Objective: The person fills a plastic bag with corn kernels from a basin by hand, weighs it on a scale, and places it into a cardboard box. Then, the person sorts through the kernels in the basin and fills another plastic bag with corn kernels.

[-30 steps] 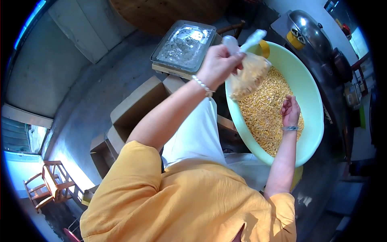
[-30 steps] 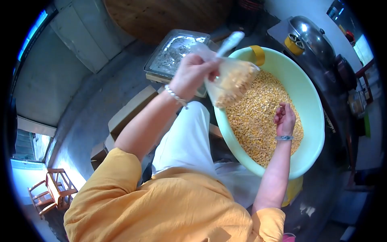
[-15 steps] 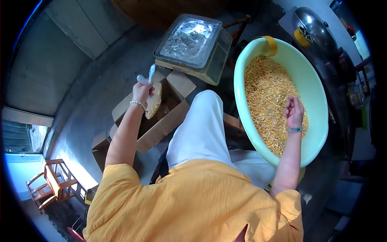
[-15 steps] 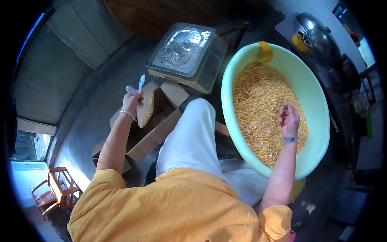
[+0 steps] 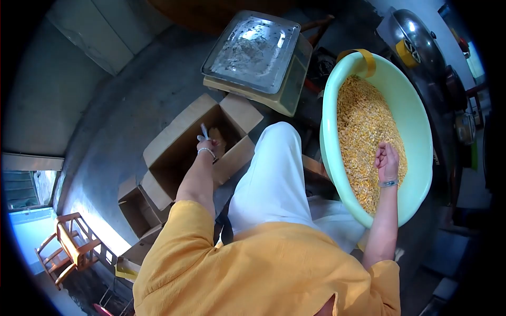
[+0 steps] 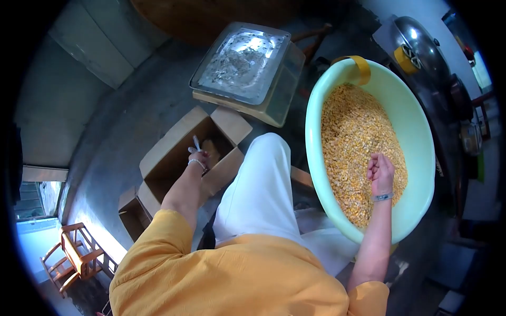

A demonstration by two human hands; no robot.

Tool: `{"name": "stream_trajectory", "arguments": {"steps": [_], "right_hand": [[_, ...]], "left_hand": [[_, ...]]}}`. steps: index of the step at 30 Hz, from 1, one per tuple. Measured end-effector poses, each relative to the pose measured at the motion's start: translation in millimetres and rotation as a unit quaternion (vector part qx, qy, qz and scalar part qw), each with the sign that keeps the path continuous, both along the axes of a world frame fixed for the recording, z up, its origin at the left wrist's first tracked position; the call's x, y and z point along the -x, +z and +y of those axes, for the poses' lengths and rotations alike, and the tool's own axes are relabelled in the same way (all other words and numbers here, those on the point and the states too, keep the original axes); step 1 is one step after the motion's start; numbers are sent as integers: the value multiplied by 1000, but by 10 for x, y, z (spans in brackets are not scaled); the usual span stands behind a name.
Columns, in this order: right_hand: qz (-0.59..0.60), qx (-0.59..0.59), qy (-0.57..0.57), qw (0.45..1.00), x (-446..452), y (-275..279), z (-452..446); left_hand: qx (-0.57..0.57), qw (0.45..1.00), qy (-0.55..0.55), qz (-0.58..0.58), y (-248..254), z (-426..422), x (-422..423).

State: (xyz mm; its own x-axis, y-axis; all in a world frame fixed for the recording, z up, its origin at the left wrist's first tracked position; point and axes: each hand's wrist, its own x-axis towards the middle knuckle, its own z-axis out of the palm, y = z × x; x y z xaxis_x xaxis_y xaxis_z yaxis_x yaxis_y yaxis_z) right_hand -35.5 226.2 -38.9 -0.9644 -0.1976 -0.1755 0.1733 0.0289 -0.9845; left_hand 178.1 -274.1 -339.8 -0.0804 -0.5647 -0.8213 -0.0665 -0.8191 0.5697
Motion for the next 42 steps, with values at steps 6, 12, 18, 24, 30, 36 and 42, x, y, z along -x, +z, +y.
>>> {"name": "stream_trajectory", "arguments": {"steps": [6,12,18,24,30,36,42], "right_hand": [[-17,-38,15,999,23,-34,-68],[-19,-74,22,997,11,100,-120],[-16,-101,35,994,7,125,-118],[-18,-151,59,987,-31,57,-135],[-37,-158,57,985,-40,46,-203],[-45,-162,59,984,-57,48,-221],[-55,-167,59,983,-57,5,-241]], "left_hand": [[-33,997,30,64,-529,-18,129],[-65,994,38,80,-663,-37,153],[-109,983,86,117,-966,-31,123],[-126,967,153,159,-2120,-59,188],[-147,977,100,121,-1208,-28,265],[-1,947,-299,-117,-1343,54,127],[63,835,-513,-190,-1849,-63,-40]]}}
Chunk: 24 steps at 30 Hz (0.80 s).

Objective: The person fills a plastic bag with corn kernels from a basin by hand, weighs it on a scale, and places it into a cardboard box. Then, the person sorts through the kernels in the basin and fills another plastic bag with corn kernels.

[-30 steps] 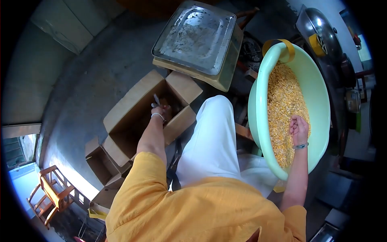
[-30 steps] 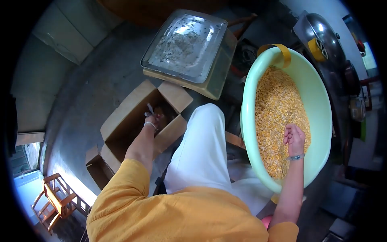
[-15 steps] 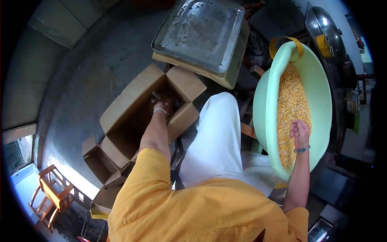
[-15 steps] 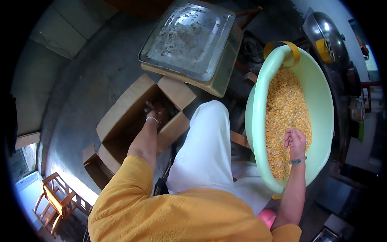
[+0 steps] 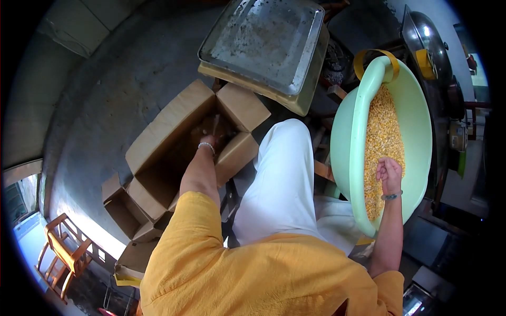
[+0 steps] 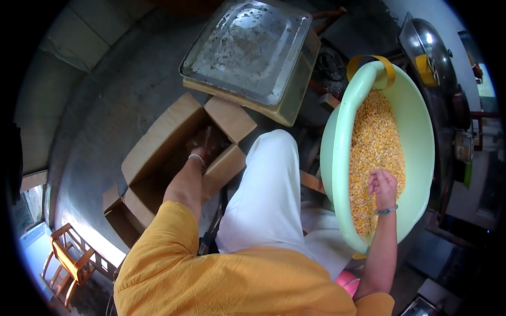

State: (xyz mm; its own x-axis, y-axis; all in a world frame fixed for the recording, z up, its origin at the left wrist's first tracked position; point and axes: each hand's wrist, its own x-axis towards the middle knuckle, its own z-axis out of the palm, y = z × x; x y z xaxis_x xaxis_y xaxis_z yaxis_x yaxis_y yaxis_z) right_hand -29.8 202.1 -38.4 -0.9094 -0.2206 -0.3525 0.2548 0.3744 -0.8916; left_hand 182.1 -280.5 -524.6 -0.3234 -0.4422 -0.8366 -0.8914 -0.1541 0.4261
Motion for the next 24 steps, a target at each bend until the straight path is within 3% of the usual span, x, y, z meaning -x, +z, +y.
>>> {"name": "stream_trajectory", "arguments": {"steps": [4,10,13,16,24], "right_hand": [[-7,4,3,1000,18,8,-41],[-11,7,9,1000,17,1,-52],[-11,6,13,1000,9,-22,-54],[-16,6,14,1000,-1,-16,-65],[-3,-16,18,1000,24,192,-212]], "left_hand": [[3,994,-106,-25,-210,-48,-13],[59,995,-73,-32,241,-83,-179],[94,989,-88,77,388,-19,-198],[-48,986,-144,72,1132,31,-79],[3,952,-301,50,723,247,240]]}}
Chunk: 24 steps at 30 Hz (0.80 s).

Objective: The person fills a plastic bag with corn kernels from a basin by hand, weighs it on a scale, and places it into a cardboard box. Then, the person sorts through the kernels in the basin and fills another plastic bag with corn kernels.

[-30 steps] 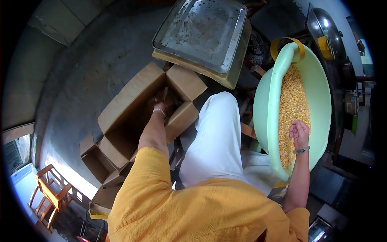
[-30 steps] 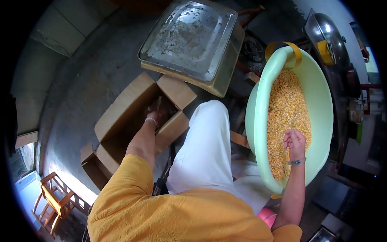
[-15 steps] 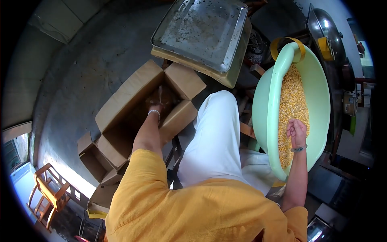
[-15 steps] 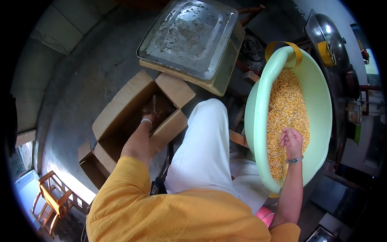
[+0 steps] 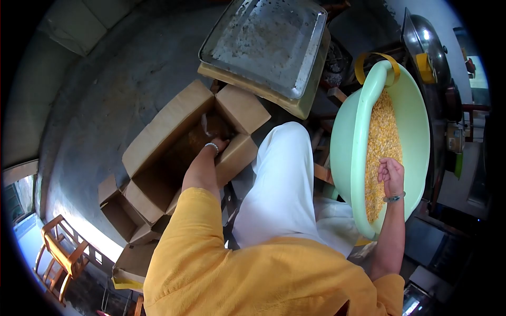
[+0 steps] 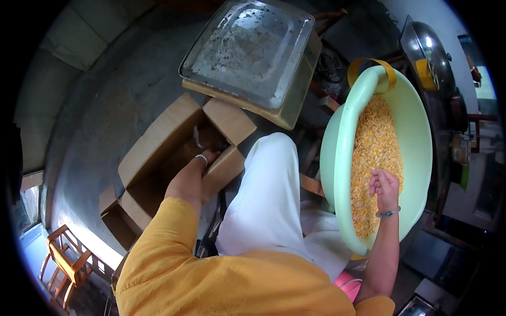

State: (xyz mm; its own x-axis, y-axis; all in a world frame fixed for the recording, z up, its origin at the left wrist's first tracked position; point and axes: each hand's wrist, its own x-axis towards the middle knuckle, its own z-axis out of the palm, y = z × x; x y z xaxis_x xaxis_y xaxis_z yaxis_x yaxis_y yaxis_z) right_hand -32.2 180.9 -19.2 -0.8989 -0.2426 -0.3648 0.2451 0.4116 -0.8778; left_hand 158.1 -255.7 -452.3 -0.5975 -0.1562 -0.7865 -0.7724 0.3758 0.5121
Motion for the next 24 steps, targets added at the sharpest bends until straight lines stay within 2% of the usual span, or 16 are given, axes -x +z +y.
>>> {"name": "stream_trajectory", "arguments": {"steps": [1,3,4,7,9,11,12,15,17,19,24], "right_hand": [[1,-1,-1,1000,11,14,-5],[4,-6,-1,1000,22,35,-14],[7,-9,0,1000,27,44,-24],[13,-12,5,1000,33,40,1],[12,-11,10,1000,24,27,-5],[4,-9,13,1000,-13,18,-26],[-2,-11,14,1000,-25,-5,-19],[-14,-11,19,1000,-27,-93,-33],[-18,-10,23,1000,-36,-114,-81],[-14,-12,31,999,-37,-75,-134],[5,-19,22,1000,-28,15,-58]], "left_hand": [[2,999,-33,2,-76,8,41],[13,995,-95,9,-582,82,121],[20,992,-126,11,-609,71,142],[115,908,-392,98,-530,-252,-77],[161,973,-155,63,348,-374,-192],[278,957,-46,70,278,-560,-400],[264,959,-68,76,24,-681,-471],[248,955,-27,163,643,-532,-295],[208,965,-23,160,935,-471,-94],[194,969,-59,141,1122,-379,65],[179,947,-261,65,1564,-360,279]]}}
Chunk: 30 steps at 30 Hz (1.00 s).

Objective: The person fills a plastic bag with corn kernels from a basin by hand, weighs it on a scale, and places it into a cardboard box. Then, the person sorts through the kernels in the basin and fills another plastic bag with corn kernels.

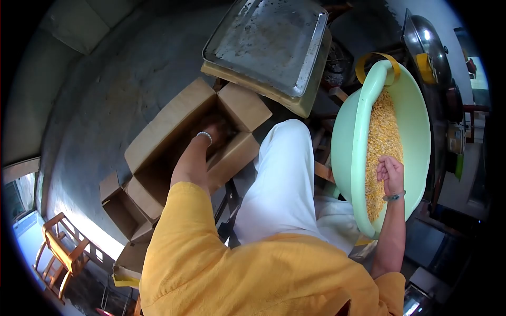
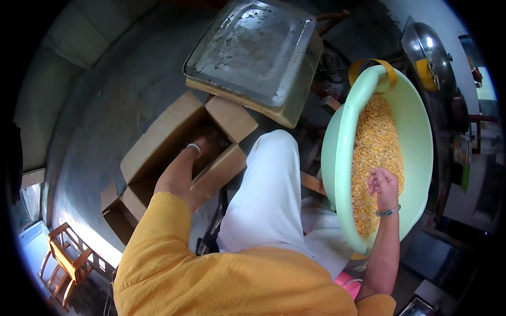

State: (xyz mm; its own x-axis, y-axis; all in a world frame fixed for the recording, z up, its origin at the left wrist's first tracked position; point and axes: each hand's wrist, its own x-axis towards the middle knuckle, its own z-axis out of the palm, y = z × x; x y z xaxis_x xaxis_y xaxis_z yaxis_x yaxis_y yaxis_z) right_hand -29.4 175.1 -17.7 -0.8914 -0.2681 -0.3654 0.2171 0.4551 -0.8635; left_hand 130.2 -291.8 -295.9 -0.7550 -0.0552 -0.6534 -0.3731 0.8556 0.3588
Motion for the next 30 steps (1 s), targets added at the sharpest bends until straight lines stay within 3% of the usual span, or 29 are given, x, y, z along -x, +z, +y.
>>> {"name": "stream_trajectory", "arguments": {"steps": [3,4,6,10,15,18,21,23,26,27,30], "right_hand": [[2,16,-11,1000,-41,35,86],[3,21,-15,1000,-54,23,121],[2,14,-17,1000,-95,-15,196],[-19,-60,25,998,-166,-37,302],[-59,-127,117,983,-381,81,313],[-36,-142,162,976,-573,168,341],[53,-196,240,949,-734,224,458],[100,-227,274,929,-821,249,530],[121,-237,291,919,-927,283,673],[125,-231,290,920,-946,286,726],[132,-216,285,925,-935,187,870]], "left_hand": [[-9,980,181,81,-733,-156,-316],[-16,968,226,108,-707,-206,-411],[-30,936,314,160,-577,-234,-635],[-1,899,373,230,-256,-62,-946],[-35,861,372,345,557,536,-769],[-149,807,362,443,1083,962,-451],[-198,779,262,534,1805,1405,-159],[-201,764,137,598,2121,1626,-4],[-203,708,12,677,2646,2118,217],[-190,707,-26,681,2743,2273,270],[-150,784,-145,585,2985,2724,396]]}}
